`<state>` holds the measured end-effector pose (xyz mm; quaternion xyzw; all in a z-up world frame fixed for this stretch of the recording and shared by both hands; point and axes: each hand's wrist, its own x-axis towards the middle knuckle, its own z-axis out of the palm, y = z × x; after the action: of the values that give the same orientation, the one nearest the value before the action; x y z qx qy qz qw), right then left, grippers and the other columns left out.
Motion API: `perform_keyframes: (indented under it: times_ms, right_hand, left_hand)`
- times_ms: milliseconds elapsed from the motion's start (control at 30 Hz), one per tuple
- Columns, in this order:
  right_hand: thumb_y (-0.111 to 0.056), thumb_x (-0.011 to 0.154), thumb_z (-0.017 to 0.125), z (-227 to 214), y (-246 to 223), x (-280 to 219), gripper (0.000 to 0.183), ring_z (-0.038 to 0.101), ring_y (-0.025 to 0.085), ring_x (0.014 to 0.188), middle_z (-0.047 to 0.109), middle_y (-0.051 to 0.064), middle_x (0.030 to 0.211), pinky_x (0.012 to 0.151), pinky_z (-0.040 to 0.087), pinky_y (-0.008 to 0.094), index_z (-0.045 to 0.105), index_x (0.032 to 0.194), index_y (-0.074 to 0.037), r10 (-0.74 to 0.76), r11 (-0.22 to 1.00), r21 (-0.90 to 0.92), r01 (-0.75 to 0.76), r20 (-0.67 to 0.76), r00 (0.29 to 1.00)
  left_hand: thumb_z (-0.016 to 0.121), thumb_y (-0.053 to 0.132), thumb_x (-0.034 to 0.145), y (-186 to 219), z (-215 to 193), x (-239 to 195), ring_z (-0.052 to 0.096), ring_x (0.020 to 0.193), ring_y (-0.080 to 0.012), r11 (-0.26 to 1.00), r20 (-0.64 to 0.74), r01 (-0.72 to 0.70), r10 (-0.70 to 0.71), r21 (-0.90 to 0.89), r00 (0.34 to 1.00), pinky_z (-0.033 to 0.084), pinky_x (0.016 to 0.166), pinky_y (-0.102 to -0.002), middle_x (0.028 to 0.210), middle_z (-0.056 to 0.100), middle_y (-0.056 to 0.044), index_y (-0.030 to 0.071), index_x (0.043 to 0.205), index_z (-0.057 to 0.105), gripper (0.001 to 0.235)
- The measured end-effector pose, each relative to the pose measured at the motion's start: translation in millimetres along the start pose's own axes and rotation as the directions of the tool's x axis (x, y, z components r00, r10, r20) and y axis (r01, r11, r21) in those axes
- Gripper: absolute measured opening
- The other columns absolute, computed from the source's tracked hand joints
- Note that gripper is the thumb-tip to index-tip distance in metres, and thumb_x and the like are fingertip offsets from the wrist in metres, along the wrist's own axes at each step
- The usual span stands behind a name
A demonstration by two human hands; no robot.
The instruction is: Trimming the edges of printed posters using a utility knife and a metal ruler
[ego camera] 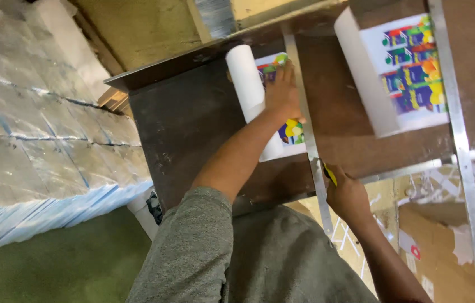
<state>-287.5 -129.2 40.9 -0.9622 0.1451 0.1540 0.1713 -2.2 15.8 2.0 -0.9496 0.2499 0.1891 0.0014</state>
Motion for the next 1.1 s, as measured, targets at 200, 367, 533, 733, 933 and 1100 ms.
perform_keyframes:
  times_ms: [200,367,533,733,933,1100]
  right_hand:
    - [0.007,0.087,0.046,46.5,27.6,-28.8,0.05,0.057,0.059,0.094,0.058,0.031,0.115,0.075,0.045,0.067,0.047,0.136,0.0,-0.013,0.902,0.419,0.106,-0.218,0.976]
    - [-0.026,0.091,0.076,78.0,26.3,-67.5,0.036,0.054,0.04,0.072,0.053,0.016,0.089,0.06,0.041,0.053,0.048,0.097,-0.003,0.108,0.912,0.409,0.026,-0.3,0.948]
    - [-0.036,0.075,0.087,106.2,39.4,-66.8,0.061,0.072,0.033,0.1,0.075,0.008,0.112,0.084,0.055,0.046,0.064,0.126,-0.013,0.167,0.915,0.388,-0.108,-0.123,0.978]
    - [-0.014,0.076,0.087,122.4,46.8,-74.9,0.051,0.077,0.026,0.093,0.078,0.008,0.112,0.08,0.06,0.036,0.067,0.122,-0.007,0.037,0.844,0.522,0.123,-0.285,0.958]
    - [-0.025,0.081,0.09,122.2,38.1,-73.4,0.046,0.069,0.018,0.082,0.075,0.007,0.1,0.073,0.055,0.031,0.067,0.117,-0.01,0.136,0.777,0.628,0.044,-0.235,0.962]
    - [-0.023,0.082,0.088,90.6,19.5,-63.7,0.026,0.06,0.011,0.074,0.073,0.003,0.082,0.069,0.049,0.031,0.07,0.095,-0.01,0.388,0.57,0.783,-0.249,0.01,0.921]
  left_hand:
    - [0.097,0.081,0.049,-5.9,2.7,0.6,0.01,0.159,-0.0356,0.999,-0.021,0.023,-0.022,0.044,1.0,0.031,0.121,-0.058,0.174,0.006,-0.013,-0.001,0.165,0.009,0.168]
    - [0.098,0.08,0.059,-1.9,-15.8,-9.0,0.007,0.159,-0.0412,1.0,0.042,-0.015,0.015,0.01,0.999,0.025,0.124,-0.059,0.173,0.001,-0.019,0.011,0.167,0.006,0.158]
    - [0.095,0.08,0.061,-3.4,-20.7,-11.3,0.005,0.158,-0.0424,0.999,0.06,-0.036,0.034,0.04,0.998,0.027,0.122,-0.062,0.172,-0.001,-0.022,0.009,0.168,0.006,0.156]
    - [0.093,0.082,0.068,-6.0,-16.2,-13.3,0.004,0.159,-0.0439,0.997,0.063,-0.062,0.059,0.049,0.996,0.022,0.126,-0.058,0.171,0.0,-0.027,0.002,0.166,0.005,0.155]
    - [0.097,0.083,0.061,-14.0,1.4,-5.1,0.015,0.158,-0.0395,0.996,-0.046,-0.06,0.063,0.06,0.997,0.032,0.122,-0.055,0.172,0.01,-0.021,0.002,0.164,0.013,0.156]
    - [0.099,0.079,0.062,-14.6,-5.6,-8.0,0.009,0.16,-0.035,0.999,0.002,-0.048,0.048,0.015,0.999,0.03,0.124,-0.054,0.174,0.006,-0.016,0.005,0.166,0.007,0.157]
